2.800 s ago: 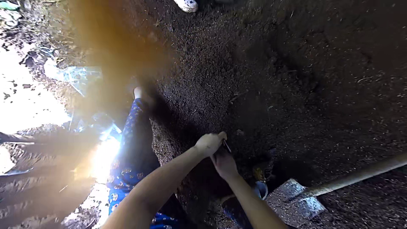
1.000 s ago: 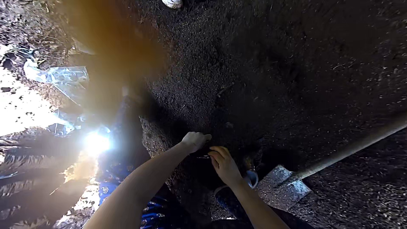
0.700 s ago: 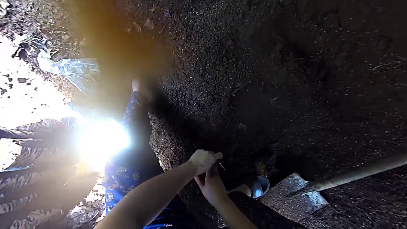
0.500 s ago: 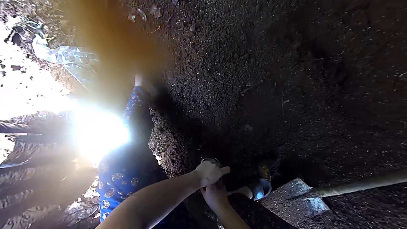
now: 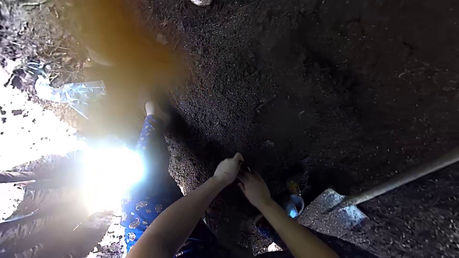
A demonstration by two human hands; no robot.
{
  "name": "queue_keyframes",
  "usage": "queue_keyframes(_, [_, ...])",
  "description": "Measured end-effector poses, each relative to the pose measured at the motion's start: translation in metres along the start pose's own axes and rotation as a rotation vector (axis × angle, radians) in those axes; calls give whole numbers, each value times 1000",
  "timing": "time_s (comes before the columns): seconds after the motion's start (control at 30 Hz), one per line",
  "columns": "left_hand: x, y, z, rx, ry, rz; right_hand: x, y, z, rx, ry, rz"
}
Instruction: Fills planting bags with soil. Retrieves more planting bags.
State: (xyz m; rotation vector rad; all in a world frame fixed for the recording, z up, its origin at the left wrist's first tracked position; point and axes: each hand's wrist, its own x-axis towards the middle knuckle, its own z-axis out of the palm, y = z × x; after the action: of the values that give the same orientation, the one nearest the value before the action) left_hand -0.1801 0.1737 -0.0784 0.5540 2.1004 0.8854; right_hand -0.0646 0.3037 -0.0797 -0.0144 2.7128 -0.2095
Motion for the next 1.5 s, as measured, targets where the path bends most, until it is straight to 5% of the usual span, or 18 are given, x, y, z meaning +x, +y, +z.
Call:
queue_keyframes(0.13, [0, 15, -30, 57, 77, -129, -8, 34, -44, -48, 95, -99])
queue_keyframes(0.27, [-1, 35, -34, 427, -6, -262, 1, 41, -41, -65, 96, -222])
queue_keyframes(0.5, [55, 19, 12, 688, -94, 342, -8, 54, -26, -165, 239, -260])
queue_keyframes(0.6, [45, 25, 12, 670, -183, 331, -24, 56, -35, -121, 164, -87])
queue_keyframes(0.73, [20, 15, 15, 482, -153, 302, -50, 20, -18, 117, 448, -141])
queue_keyframes(0.93, [-11, 9, 36, 337, -153, 298, -45, -34, 4, 363, -167, 248])
queue_keyframes(1.1, [-22, 7, 65, 281, -264, 384, -60, -14, 51, 119, -3, 153])
queue_keyframes(1.27, [-9, 9, 76, 274, -343, 418, -47, -16, 52, 17, -202, 223])
queue_keyframes(1.5, [14, 14, 49, 54, -79, 213, -1, -4, 12, 97, -215, 187])
